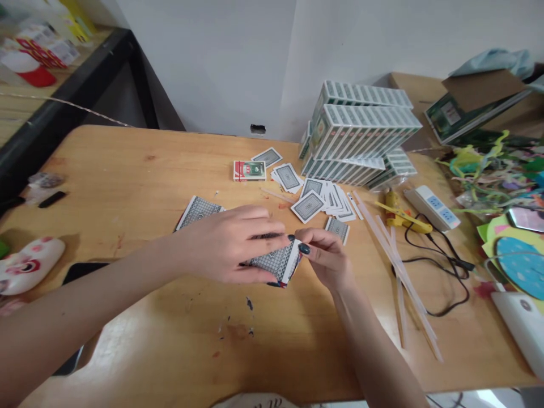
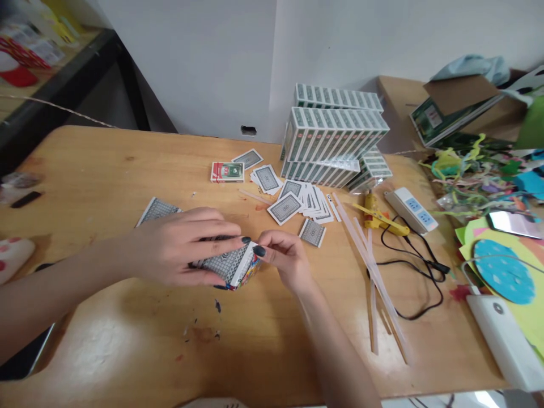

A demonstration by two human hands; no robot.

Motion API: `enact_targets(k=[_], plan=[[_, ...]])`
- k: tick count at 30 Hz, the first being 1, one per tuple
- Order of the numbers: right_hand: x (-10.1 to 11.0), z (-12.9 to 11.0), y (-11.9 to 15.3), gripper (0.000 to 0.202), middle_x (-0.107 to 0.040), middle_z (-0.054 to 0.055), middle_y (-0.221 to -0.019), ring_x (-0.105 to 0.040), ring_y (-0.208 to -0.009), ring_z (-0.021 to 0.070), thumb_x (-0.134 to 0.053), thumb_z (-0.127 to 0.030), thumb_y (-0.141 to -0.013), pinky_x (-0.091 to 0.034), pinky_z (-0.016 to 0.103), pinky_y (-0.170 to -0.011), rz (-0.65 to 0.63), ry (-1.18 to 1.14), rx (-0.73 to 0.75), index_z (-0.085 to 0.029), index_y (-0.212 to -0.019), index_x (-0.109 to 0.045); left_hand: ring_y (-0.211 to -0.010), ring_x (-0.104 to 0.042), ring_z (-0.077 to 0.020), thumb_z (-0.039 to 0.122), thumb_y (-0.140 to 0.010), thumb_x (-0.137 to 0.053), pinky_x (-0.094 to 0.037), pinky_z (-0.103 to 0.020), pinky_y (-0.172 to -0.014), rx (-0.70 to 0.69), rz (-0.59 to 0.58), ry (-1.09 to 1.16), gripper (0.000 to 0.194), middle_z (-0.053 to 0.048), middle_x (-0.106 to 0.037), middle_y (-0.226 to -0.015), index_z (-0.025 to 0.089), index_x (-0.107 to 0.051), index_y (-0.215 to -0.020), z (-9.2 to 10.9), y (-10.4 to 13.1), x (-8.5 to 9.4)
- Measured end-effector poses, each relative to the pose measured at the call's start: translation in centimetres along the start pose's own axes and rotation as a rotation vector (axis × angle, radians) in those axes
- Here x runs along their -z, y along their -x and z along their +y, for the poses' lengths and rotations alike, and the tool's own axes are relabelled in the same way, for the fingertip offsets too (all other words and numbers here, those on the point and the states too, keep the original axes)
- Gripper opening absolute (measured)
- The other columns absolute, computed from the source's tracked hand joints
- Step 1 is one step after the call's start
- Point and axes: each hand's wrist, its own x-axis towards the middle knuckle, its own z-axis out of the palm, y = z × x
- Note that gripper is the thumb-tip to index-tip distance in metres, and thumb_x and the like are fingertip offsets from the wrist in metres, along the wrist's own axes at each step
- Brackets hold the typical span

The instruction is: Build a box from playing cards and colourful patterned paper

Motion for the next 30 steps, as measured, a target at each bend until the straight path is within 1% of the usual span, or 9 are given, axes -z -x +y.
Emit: enact_targets(k=[5,10,14,20,26,30], plan=[[0.21,-0.13,-0.13,0.017,-0.052,-0.001,-0.055,-0.046,-0.056,0.0129,-0.07,-0.032,-0.064,-0.035,0.027,-0.054,-0.045,0.002,-0.05,-0.019,-0.057,-0.062,-0.09,-0.054,-0.0215,0.04,-0.08,-0.057,-0.047,-0.038,-0.079,0.023,0.007,0.051,0.04,-0.011,-0.061,-0.105,0.019,-0.055,-0.114,-0.25,0.35,-0.21],[0.24,0.21,-0.37,0.013,-0.054,-0.001,-0.054,-0.048,-0.056,0.0127,-0.07,-0.029,-0.062,-0.037,0.027,-0.055,-0.039,-0.056,-0.102,-0.019,-0.056,-0.064,-0.09,-0.053,-0.0213,0.04,-0.08,-0.058,-0.047,-0.038,-0.08,0.024,0.006,0.071,0.04,-0.011,-0.061,-0.104,0.018,-0.055,-0.113,-0.29,0.43,-0.39],[0.39,0.43,-0.4,0.011,-0.057,-0.001,-0.057,-0.05,-0.058,0.0131,-0.071,-0.027,-0.062,-0.038,0.027,-0.057,-0.066,-0.08,-0.139,-0.019,-0.057,-0.066,-0.09,-0.052,-0.0211,0.039,-0.08,-0.058,-0.046,-0.037,-0.08,0.024,-0.026,0.086,0.04,-0.011,-0.061,-0.105,0.015,-0.055,-0.112,-0.27,0.33,-0.42],[0.52,0.37,-0.5,0.006,-0.058,-0.001,-0.057,-0.05,-0.057,0.0123,-0.07,-0.022,-0.062,-0.038,0.026,-0.056,-0.089,-0.128,-0.167,-0.018,-0.058,-0.068,-0.089,-0.052,-0.0211,0.04,-0.082,-0.055,-0.047,-0.036,-0.077,0.032,-0.078,0.082,0.039,-0.011,-0.061,-0.105,0.015,-0.055,-0.112,-0.07,0.15,-0.27],[0.6,0.35,-0.54,0.01,-0.06,0.001,-0.06,-0.052,-0.058,0.0129,-0.071,-0.025,-0.063,-0.039,0.027,-0.057,-0.108,-0.11,-0.192,-0.018,-0.058,-0.068,-0.086,-0.052,-0.0212,0.039,-0.084,-0.052,-0.046,-0.035,-0.075,0.008,-0.106,0.051,0.037,-0.011,-0.061,-0.105,0.014,-0.056,-0.111,0.16,-0.05,-0.35],[0.78,0.34,-0.56,0.01,-0.06,0.001,-0.06,-0.053,-0.057,0.0131,-0.07,-0.025,-0.064,-0.041,0.028,-0.057,-0.133,-0.11,-0.19,-0.017,-0.059,-0.068,-0.085,-0.051,-0.0207,0.04,-0.086,-0.046,-0.045,-0.035,-0.076,-0.015,-0.151,0.027,0.039,-0.011,-0.062,-0.102,0.012,-0.056,-0.112,0.42,-0.26,-0.35]])
